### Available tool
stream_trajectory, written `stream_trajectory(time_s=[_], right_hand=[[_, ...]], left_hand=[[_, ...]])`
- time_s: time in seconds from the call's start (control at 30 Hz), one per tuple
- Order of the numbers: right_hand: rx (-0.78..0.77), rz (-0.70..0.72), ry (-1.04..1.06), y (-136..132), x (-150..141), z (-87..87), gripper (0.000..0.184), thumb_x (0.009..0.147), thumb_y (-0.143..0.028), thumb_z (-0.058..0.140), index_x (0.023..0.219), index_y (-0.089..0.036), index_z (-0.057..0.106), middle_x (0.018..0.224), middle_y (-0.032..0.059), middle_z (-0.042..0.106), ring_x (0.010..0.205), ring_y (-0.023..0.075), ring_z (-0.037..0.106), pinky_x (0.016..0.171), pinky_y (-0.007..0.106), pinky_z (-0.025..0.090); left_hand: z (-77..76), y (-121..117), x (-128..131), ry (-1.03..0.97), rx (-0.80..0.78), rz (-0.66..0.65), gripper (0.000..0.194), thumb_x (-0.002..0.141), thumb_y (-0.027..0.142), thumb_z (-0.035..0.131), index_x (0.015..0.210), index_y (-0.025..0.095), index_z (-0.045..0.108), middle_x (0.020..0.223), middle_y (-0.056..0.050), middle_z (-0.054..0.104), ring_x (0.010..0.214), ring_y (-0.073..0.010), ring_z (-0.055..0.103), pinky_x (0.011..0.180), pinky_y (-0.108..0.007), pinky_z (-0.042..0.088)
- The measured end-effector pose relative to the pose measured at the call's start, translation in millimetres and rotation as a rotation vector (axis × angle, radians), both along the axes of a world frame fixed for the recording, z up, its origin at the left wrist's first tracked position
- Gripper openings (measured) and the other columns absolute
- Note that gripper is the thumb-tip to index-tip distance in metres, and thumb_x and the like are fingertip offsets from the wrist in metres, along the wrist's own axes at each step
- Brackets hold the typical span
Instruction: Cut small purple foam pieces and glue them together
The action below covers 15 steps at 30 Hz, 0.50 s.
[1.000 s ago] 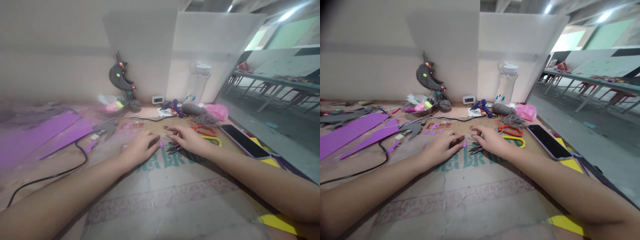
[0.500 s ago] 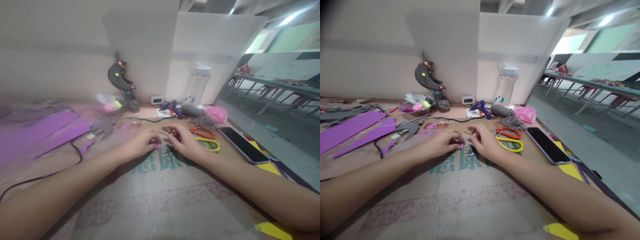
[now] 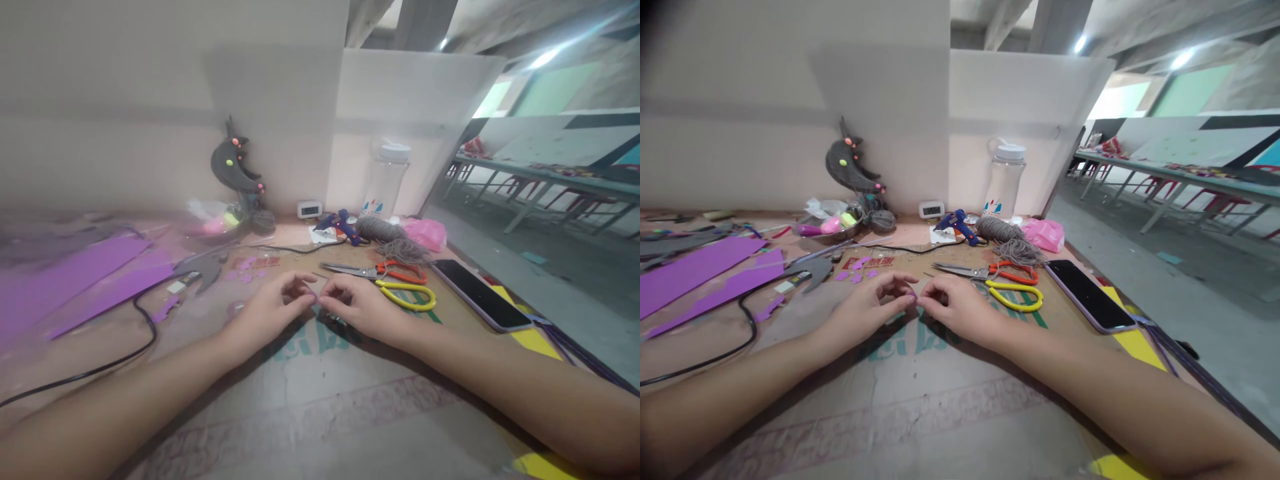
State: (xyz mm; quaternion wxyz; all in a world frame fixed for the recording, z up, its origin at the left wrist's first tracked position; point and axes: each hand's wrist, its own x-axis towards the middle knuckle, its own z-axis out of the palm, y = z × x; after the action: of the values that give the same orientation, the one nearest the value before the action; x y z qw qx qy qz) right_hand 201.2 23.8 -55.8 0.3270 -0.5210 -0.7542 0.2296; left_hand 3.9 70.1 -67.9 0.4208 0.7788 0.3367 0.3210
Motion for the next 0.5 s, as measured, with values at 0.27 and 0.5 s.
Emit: stream_trajectory(time_s=[0.27,0.5], right_hand=[[0.118,0.036,-0.098,0.0,-0.6,-3.5,0.003,0.088,-0.017,0.066,0.085,-0.017,0.066,0.084,0.0034,0.068,0.078,0.0161,0.063,0.071,0.027,0.048],[0.044,-0.099,0.138,1.4,-0.9,6.3,0.010,0.087,-0.025,0.062,0.080,-0.018,0.065,0.075,0.0000,0.068,0.072,0.0151,0.063,0.066,0.025,0.048]], left_hand=[[-4.1,-0.9,0.6,-0.081,-0.105,-0.028,0.038,0.089,0.032,0.063,0.125,0.020,0.058,0.080,0.000,0.068,0.075,-0.0160,0.065,0.071,-0.028,0.050],[3.2,-6.1,-0.3,-0.035,-0.098,0.053,0.024,0.089,0.038,0.061,0.101,0.019,0.070,0.089,-0.004,0.074,0.079,-0.0182,0.067,0.072,-0.029,0.051]])
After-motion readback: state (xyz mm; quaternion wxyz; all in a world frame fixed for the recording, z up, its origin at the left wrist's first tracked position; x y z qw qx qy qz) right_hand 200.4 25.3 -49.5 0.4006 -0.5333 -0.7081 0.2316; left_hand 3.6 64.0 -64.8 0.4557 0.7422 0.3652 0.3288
